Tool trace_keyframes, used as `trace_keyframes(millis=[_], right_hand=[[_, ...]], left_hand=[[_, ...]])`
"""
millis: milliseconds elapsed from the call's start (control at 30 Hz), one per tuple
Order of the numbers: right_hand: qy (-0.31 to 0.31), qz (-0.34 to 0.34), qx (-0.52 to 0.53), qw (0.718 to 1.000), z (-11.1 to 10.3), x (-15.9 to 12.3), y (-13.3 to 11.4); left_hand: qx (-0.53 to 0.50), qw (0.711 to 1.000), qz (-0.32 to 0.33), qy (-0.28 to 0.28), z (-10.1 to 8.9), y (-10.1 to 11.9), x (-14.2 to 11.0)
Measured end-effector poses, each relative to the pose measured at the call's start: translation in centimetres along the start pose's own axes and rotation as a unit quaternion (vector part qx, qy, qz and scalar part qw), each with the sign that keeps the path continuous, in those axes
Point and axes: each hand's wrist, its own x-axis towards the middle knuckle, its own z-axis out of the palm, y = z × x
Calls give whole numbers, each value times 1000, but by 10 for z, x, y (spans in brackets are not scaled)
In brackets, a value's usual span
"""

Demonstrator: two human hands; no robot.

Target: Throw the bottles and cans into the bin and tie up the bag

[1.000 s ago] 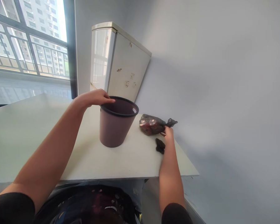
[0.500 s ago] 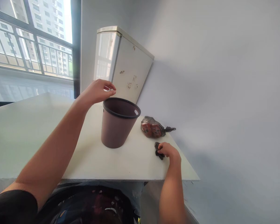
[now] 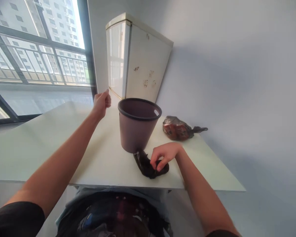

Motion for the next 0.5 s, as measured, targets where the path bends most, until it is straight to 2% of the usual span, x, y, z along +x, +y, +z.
trace_keyframes(millis=[33, 100, 200, 267, 333, 433, 500], right_hand=[[-57, -14, 20, 998, -3, 19, 4], [-122, -53, 63, 989, -1, 55, 10], [-135, -123, 119, 976, 10, 94, 18], [-102, -173, 164, 966, 21, 110, 23], [-41, -206, 216, 954, 31, 119, 27], [59, -210, 287, 933, 46, 123, 32], [101, -202, 345, 911, 53, 122, 35]], left_hand=[[-35, 998, -49, -20, -10, -21, -2], [-70, 988, -130, -47, -30, -56, -10], [-123, 973, -187, -53, -47, -86, -22], [-163, 965, -198, -58, -47, -93, -26], [-186, 957, -212, -62, -43, -98, -27], [-185, 946, -258, -72, -37, -107, -30], [-185, 939, -281, -72, -36, -116, -31]])
